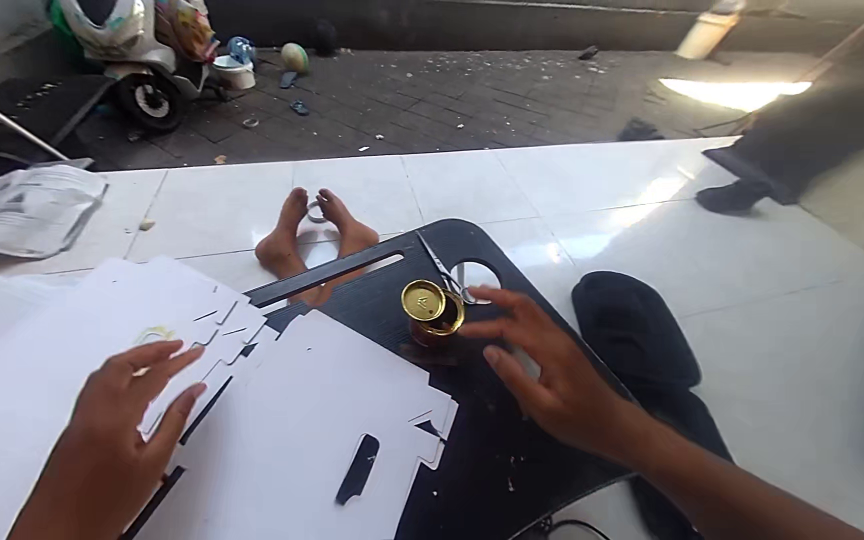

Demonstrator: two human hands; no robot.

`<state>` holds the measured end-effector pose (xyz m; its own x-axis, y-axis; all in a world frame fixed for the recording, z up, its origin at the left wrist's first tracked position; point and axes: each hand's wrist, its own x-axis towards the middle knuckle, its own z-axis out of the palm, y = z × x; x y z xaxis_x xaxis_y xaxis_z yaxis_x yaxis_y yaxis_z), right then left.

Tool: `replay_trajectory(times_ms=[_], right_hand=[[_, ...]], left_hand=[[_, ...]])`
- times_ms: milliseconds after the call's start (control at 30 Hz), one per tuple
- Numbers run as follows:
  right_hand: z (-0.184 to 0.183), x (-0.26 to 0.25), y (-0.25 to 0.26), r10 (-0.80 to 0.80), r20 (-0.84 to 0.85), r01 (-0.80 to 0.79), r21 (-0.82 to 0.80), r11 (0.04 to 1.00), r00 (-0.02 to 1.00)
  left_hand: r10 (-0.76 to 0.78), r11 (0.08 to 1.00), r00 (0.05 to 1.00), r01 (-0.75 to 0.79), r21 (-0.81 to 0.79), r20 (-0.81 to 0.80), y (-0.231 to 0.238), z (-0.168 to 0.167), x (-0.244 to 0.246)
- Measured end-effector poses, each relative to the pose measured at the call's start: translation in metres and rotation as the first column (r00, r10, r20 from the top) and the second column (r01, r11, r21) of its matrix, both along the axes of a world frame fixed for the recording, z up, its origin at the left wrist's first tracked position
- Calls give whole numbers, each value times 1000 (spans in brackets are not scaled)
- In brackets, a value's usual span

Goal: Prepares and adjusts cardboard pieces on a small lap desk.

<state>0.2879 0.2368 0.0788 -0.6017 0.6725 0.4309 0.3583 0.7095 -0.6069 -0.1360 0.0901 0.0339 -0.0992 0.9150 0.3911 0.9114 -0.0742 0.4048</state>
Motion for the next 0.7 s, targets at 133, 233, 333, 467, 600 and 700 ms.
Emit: replay_trajectory(times_ms=[133,233,333,467,600,700], right_hand=[[9,16,36,-81,218,45,164,985,973],[10,9,43,-31,331,-45,220,975,943],[9,-4,43,6,387,-97,215,972,922],[7,-16,46,35,424,-134,206,969,905],[8,-20,47,66,419,-163,200,966,906],[12,-20,49,82,405,-180,209,961,911]], left_hand=[[-63,997,998,64,-37,32,-4,-3,36],[-88,995,996,88,-41,24,-1,-5,47],[-98,994,995,98,-41,16,3,-8,54],[-95,995,995,95,-34,11,4,-14,57],[-90,995,996,90,-44,16,2,-22,57],[-78,996,997,79,-40,11,1,-25,55]])
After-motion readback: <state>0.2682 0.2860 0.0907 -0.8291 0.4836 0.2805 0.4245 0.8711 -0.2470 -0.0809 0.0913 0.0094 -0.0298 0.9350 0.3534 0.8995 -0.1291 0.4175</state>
